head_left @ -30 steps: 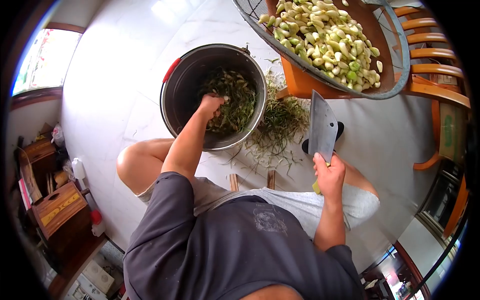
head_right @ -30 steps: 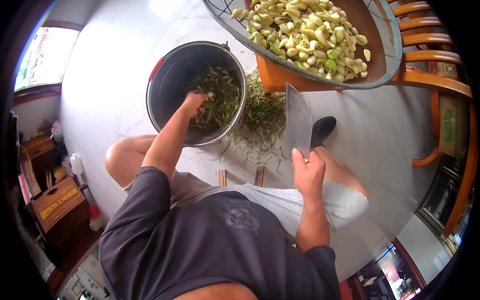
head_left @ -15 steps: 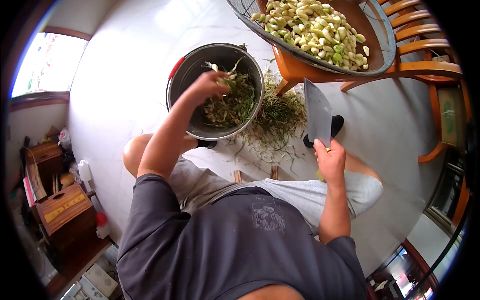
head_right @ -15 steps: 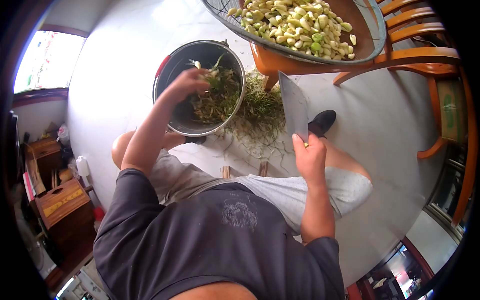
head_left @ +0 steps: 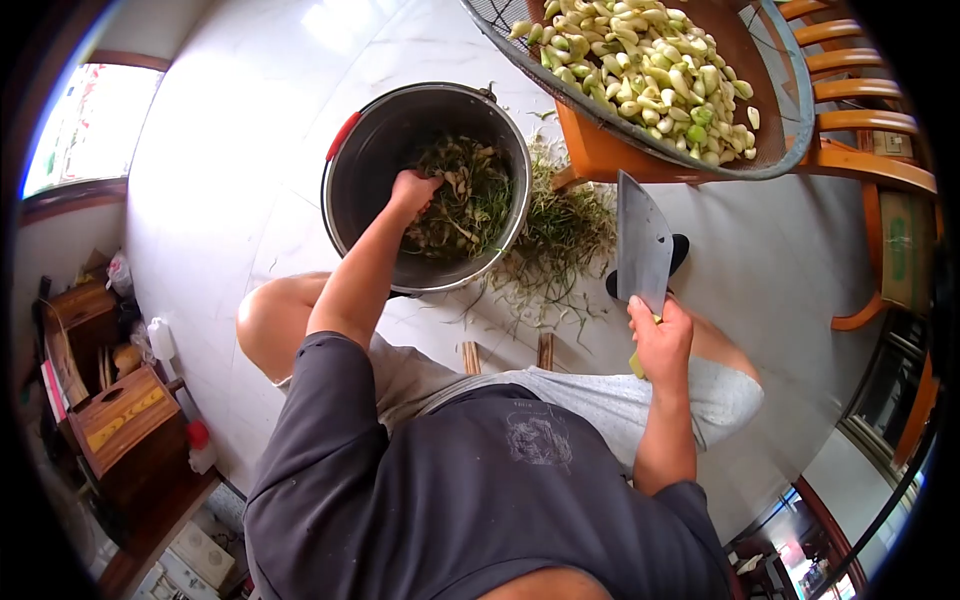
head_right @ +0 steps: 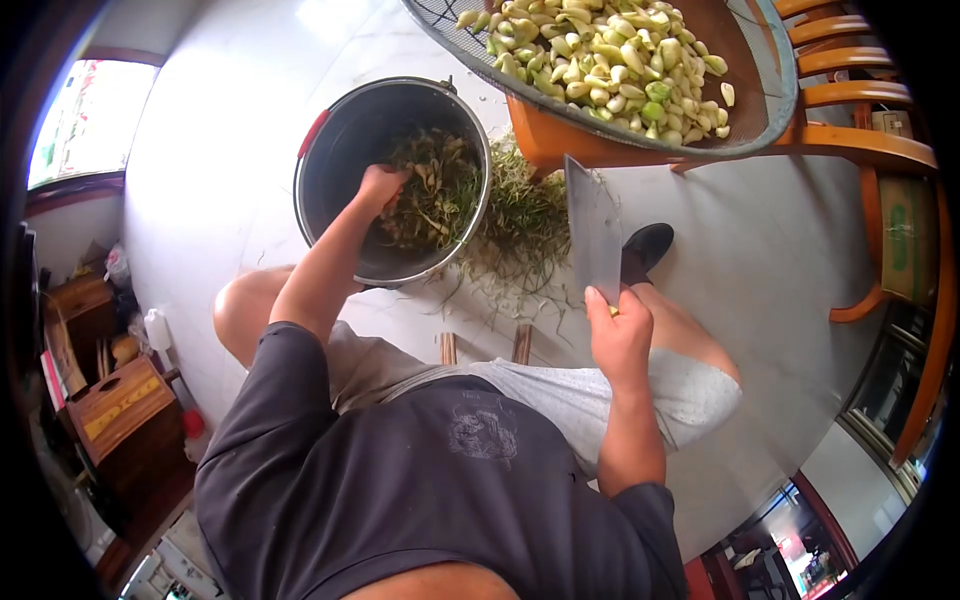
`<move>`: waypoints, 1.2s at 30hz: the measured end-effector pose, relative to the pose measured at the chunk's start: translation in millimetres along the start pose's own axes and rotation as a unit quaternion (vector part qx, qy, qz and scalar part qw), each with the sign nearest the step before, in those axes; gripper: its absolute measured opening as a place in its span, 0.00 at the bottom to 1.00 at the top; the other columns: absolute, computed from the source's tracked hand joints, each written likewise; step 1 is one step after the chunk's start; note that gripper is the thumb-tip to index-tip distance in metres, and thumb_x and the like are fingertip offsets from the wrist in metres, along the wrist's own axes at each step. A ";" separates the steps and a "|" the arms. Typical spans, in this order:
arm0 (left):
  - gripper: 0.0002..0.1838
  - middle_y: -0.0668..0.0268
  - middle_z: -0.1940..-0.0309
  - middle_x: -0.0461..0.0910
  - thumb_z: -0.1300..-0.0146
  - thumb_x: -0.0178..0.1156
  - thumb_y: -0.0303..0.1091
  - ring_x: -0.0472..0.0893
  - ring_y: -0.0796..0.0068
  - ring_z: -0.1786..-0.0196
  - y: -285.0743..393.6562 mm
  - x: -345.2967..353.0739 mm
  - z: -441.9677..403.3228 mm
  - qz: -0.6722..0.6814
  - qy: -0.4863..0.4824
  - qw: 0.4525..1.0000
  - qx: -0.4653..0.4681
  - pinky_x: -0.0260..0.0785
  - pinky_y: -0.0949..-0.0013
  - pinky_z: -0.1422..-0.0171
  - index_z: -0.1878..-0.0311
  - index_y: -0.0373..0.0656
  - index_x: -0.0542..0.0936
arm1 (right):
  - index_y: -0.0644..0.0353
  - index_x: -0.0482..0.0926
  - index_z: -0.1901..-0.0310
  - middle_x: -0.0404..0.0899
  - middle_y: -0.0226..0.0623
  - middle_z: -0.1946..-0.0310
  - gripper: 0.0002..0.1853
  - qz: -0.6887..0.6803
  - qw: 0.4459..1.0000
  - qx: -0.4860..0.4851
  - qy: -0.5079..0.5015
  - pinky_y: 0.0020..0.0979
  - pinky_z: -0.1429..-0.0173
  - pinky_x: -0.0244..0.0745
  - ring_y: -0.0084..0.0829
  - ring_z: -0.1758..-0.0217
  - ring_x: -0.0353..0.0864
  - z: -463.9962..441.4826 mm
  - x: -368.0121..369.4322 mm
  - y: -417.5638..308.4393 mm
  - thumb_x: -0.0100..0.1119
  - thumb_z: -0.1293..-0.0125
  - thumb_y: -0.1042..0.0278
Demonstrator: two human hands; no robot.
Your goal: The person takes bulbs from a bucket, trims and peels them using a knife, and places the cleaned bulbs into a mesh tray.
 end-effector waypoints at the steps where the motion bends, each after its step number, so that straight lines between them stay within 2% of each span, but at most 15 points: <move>1: 0.20 0.61 0.82 0.76 0.49 0.69 0.46 0.72 0.68 0.86 5.6 4.8 -3.7 0.006 0.017 1.000 0.008 0.66 0.63 0.79 0.75 0.36 0.78 | 0.68 0.79 0.64 0.73 0.29 0.81 0.08 -0.001 1.000 0.006 -0.004 0.24 0.74 0.64 0.16 0.78 0.67 -0.7 1.7 1.5 0.59 0.37 0.71; 2: 0.23 0.57 0.78 0.79 0.51 0.71 0.47 0.75 0.65 0.83 2.9 17.6 -14.4 -0.003 0.009 1.000 0.009 0.68 0.62 0.76 0.73 0.33 0.79 | 0.69 0.79 0.64 0.73 0.29 0.81 0.08 -0.001 1.000 0.012 -0.007 0.24 0.74 0.64 0.16 0.78 0.67 -1.7 3.3 3.4 0.59 0.37 0.71; 4: 0.24 0.53 0.74 0.81 0.52 0.71 0.47 0.79 0.63 0.76 -3.1 32.0 -28.6 -0.029 0.083 0.996 -0.014 0.71 0.60 0.69 0.68 0.32 0.81 | 0.69 0.79 0.63 0.73 0.28 0.81 0.08 0.002 1.000 0.012 -0.010 0.24 0.73 0.64 0.16 0.78 0.67 -5.1 6.7 5.8 0.60 0.37 0.71; 7: 0.24 0.51 0.69 0.82 0.50 0.70 0.47 0.81 0.61 0.68 -10.1 36.9 -37.4 0.022 0.145 0.989 0.006 0.71 0.59 0.60 0.62 0.32 0.82 | 0.69 0.79 0.62 0.74 0.27 0.80 0.08 -0.001 1.000 0.020 -0.021 0.23 0.73 0.65 0.15 0.77 0.67 -6.1 9.7 5.7 0.59 0.37 0.71; 10: 0.20 0.55 0.71 0.82 0.46 0.68 0.44 0.80 0.65 0.68 -14.4 32.9 -31.5 0.081 0.101 0.991 -0.032 0.69 0.60 0.59 0.60 0.33 0.83 | 0.69 0.79 0.61 0.74 0.28 0.79 0.08 -0.004 1.000 0.014 -0.025 0.23 0.72 0.66 0.16 0.76 0.68 -5.1 9.7 5.9 0.59 0.36 0.71; 13: 0.15 0.70 0.86 0.70 0.42 0.64 0.40 0.66 0.79 0.85 4.6 3.7 1.4 0.196 0.145 0.967 0.078 0.58 0.69 0.79 0.72 0.35 0.80 | 0.68 0.79 0.61 0.75 0.31 0.79 0.08 -0.004 1.000 -0.007 -0.027 0.24 0.71 0.67 0.18 0.76 0.69 0.4 8.7 4.9 0.59 0.37 0.71; 14: 0.14 0.72 0.86 0.69 0.39 0.60 0.38 0.66 0.81 0.84 15.3 -6.6 20.9 0.196 0.165 0.962 0.094 0.58 0.70 0.78 0.72 0.36 0.81 | 0.67 0.79 0.63 0.76 0.30 0.79 0.08 0.001 0.999 -0.017 -0.027 0.23 0.72 0.67 0.17 0.77 0.69 2.6 7.7 5.0 0.59 0.37 0.70; 19: 0.11 0.68 0.72 0.82 0.37 0.59 0.33 0.76 0.83 0.69 76.7 -38.5 97.8 0.205 0.054 0.955 0.207 0.67 0.77 0.64 0.60 0.33 0.80 | 0.65 0.79 0.65 0.76 0.27 0.78 0.07 0.009 0.998 -0.054 -0.026 0.21 0.75 0.66 0.15 0.79 0.70 11.6 6.6 0.6 0.59 0.37 0.70; 22: 0.15 0.63 0.68 0.83 0.38 0.60 0.31 0.80 0.81 0.65 115.2 -38.1 156.0 0.222 0.013 0.938 0.266 0.70 0.77 0.59 0.52 0.29 0.74 | 0.67 0.79 0.65 0.76 0.30 0.78 0.07 0.042 0.990 -0.135 -0.011 0.25 0.72 0.68 0.18 0.76 0.72 20.5 6.8 -18.3 0.59 0.37 0.71; 23: 0.17 0.60 0.66 0.83 0.38 0.60 0.29 0.82 0.79 0.62 121.4 -35.5 170.6 0.229 0.004 0.939 0.256 0.71 0.77 0.56 0.50 0.29 0.70 | 0.68 0.78 0.65 0.77 0.35 0.77 0.07 0.036 0.982 -0.187 -0.002 0.28 0.68 0.69 0.24 0.74 0.75 23.8 6.7 -29.3 0.59 0.39 0.72; 26: 0.13 0.60 0.66 0.83 0.37 0.60 0.28 0.81 0.78 0.61 126.9 -14.1 193.3 0.286 -0.104 0.918 0.256 0.71 0.77 0.55 0.53 0.32 0.71 | 0.64 0.80 0.62 0.77 0.43 0.74 0.07 0.060 0.976 -0.207 -0.003 0.34 0.68 0.71 0.40 0.72 0.78 29.6 7.7 -39.4 0.60 0.41 0.72; 27: 0.10 0.60 0.67 0.83 0.36 0.60 0.28 0.81 0.78 0.61 131.6 -5.1 206.0 0.299 -0.144 0.910 0.250 0.71 0.78 0.54 0.56 0.34 0.72 | 0.64 0.80 0.61 0.76 0.43 0.74 0.07 0.066 0.968 -0.242 0.006 0.36 0.68 0.70 0.42 0.72 0.77 31.0 8.0 -42.8 0.60 0.41 0.72; 30: 0.09 0.60 0.65 0.82 0.32 0.55 0.32 0.81 0.73 0.61 136.0 34.4 231.2 0.455 -0.318 0.808 0.198 0.73 0.67 0.50 0.55 0.36 0.74 | 0.63 0.80 0.60 0.76 0.43 0.73 0.08 0.089 0.963 -0.254 0.007 0.36 0.68 0.71 0.42 0.72 0.77 34.1 10.0 -44.1 0.59 0.41 0.73; 31: 0.10 0.60 0.65 0.81 0.31 0.53 0.33 0.81 0.70 0.61 134.1 47.3 236.0 0.483 -0.345 0.785 0.177 0.73 0.61 0.49 0.54 0.36 0.75 | 0.63 0.80 0.60 0.77 0.43 0.73 0.08 0.085 0.961 -0.263 0.012 0.36 0.67 0.72 0.43 0.72 0.77 35.2 10.4 -44.5 0.59 0.41 0.73; 36: 0.09 0.61 0.67 0.80 0.30 0.51 0.33 0.80 0.69 0.63 129.8 87.1 254.8 0.515 -0.365 0.767 0.114 0.74 0.62 0.50 0.55 0.36 0.72 | 0.63 0.80 0.60 0.77 0.42 0.73 0.08 0.122 0.941 -0.311 0.050 0.35 0.66 0.73 0.41 0.70 0.78 39.8 11.9 -48.1 0.59 0.41 0.75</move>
Point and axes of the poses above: each hand's wrist, its own z-axis away from the middle knuckle, its own x-axis out of the palm, y = z × x, the point moved 7 cm from there along -z, towards the middle knuckle
